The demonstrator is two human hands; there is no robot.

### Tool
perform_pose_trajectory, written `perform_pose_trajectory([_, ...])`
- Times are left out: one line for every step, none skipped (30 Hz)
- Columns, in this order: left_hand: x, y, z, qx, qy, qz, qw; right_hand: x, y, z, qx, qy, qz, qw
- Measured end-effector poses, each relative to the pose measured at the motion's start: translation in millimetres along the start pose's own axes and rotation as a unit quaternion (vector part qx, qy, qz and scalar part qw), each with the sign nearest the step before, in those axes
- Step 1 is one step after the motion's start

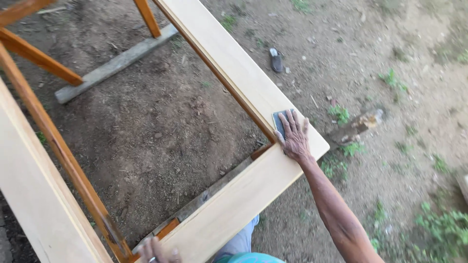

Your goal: Sanding a wooden furniture frame using sandpaper.

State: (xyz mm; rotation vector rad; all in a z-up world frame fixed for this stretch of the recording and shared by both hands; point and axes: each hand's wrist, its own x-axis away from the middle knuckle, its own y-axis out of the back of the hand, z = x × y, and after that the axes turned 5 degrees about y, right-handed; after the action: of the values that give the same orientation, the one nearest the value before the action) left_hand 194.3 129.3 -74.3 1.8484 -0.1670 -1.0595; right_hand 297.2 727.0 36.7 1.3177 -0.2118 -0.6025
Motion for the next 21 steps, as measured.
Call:
perform_pose_trajectory([-5.7, -7.8, -17.1, -0.007, 0.004, -0.009, 1.0, -6.8, -1.2, -4.5, -0.002, 0.01, -0.006, 1.0])
perform_pose_trajectory([-12.1, -15.5, -34.3, -0.018, 0.06, 0.021, 0.998, -13.8, -1.9, -8.9, -0.008, 0.007, -0.011, 1.0])
perform_pose_trajectory([-21.4, -25.3, -51.1, -0.029, 0.118, 0.048, 0.991, -24.8, -2.5, -13.4, -0.013, 0.005, -0.017, 1.0])
perform_pose_trajectory([-28.9, -36.0, -58.0, -0.035, 0.122, 0.036, 0.991, -30.1, -1.8, -17.1, -0.016, 0.016, -0.024, 0.999])
perform_pose_trajectory([-33.5, -44.7, -62.8, -0.069, 0.129, 0.067, 0.987, -31.3, -2.7, -19.1, -0.013, 0.015, -0.022, 1.0])
perform_pose_trajectory([-38.5, -53.4, -66.6, -0.102, 0.136, 0.098, 0.98, -32.8, -4.1, -20.7, -0.011, 0.014, -0.02, 1.0])
perform_pose_trajectory([-37.9, -61.4, -63.6, -0.107, 0.142, 0.091, 0.98, -26.4, -4.4, -21.5, -0.014, 0.022, -0.023, 0.999])
perform_pose_trajectory([-37.4, -69.7, -60.5, -0.121, 0.153, 0.147, 0.97, -20.1, -5.0, -22.9, -0.007, 0.02, -0.032, 0.999])
perform_pose_trajectory([-34.3, -78.5, -60.1, -0.134, 0.167, 0.201, 0.956, -13.0, -6.0, -26.5, 0.0, 0.02, -0.041, 0.999])
perform_pose_trajectory([-36.5, -84.5, -56.0, -0.139, 0.175, 0.194, 0.955, 0.5, -4.6, -24.7, -0.004, 0.031, -0.045, 0.999])
perform_pose_trajectory([-37.4, -89.0, -52.0, -0.135, 0.188, 0.25, 0.94, 15.4, -2.6, -23.0, -0.008, 0.03, -0.045, 0.998])
perform_pose_trajectory([-38.6, -94.3, -47.3, -0.129, 0.2, 0.306, 0.922, 29.7, -1.2, -21.9, -0.012, 0.029, -0.046, 0.998])
perform_pose_trajectory([-39.5, -96.2, -50.0, -0.13, 0.207, 0.304, 0.921, 45.7, -0.5, -20.6, -0.013, 0.037, -0.044, 0.998])
perform_pose_trajectory([-39.6, -98.7, -53.1, -0.122, 0.221, 0.317, 0.914, 62.3, -0.1, -20.4, -0.019, 0.044, -0.047, 0.998])
perform_pose_trajectory([-38.5, -100.6, -55.0, -0.113, 0.234, 0.331, 0.907, 81.3, -0.5, -19.9, -0.025, 0.05, -0.049, 0.997])
perform_pose_trajectory([-39.1, -103.4, -55.4, -0.114, 0.24, 0.331, 0.906, 91.3, -6.5, -20.9, -0.025, 0.055, -0.046, 0.997])
perform_pose_trajectory([-38.7, -106.0, -58.9, -0.11, 0.248, 0.321, 0.907, 101.9, -10.4, -24.2, -0.016, 0.048, -0.049, 0.997])
perform_pose_trajectory([-38.8, -108.8, -62.3, -0.106, 0.256, 0.312, 0.909, 112.1, -14.0, -27.7, -0.007, 0.041, -0.053, 0.998])
perform_pose_trajectory([-40.1, -107.7, -63.0, -0.106, 0.262, 0.313, 0.907, 109.9, -18.0, -30.5, -0.006, 0.047, -0.048, 0.998])
perform_pose_trajectory([-40.7, -106.5, -63.8, -0.102, 0.256, 0.307, 0.911, 108.4, -22.2, -33.2, 0.014, 0.047, -0.063, 0.997])
perform_pose_trajectory([-40.1, -106.4, -63.9, -0.099, 0.25, 0.299, 0.916, 107.3, -28.3, -36.2, 0.033, 0.047, -0.08, 0.995])
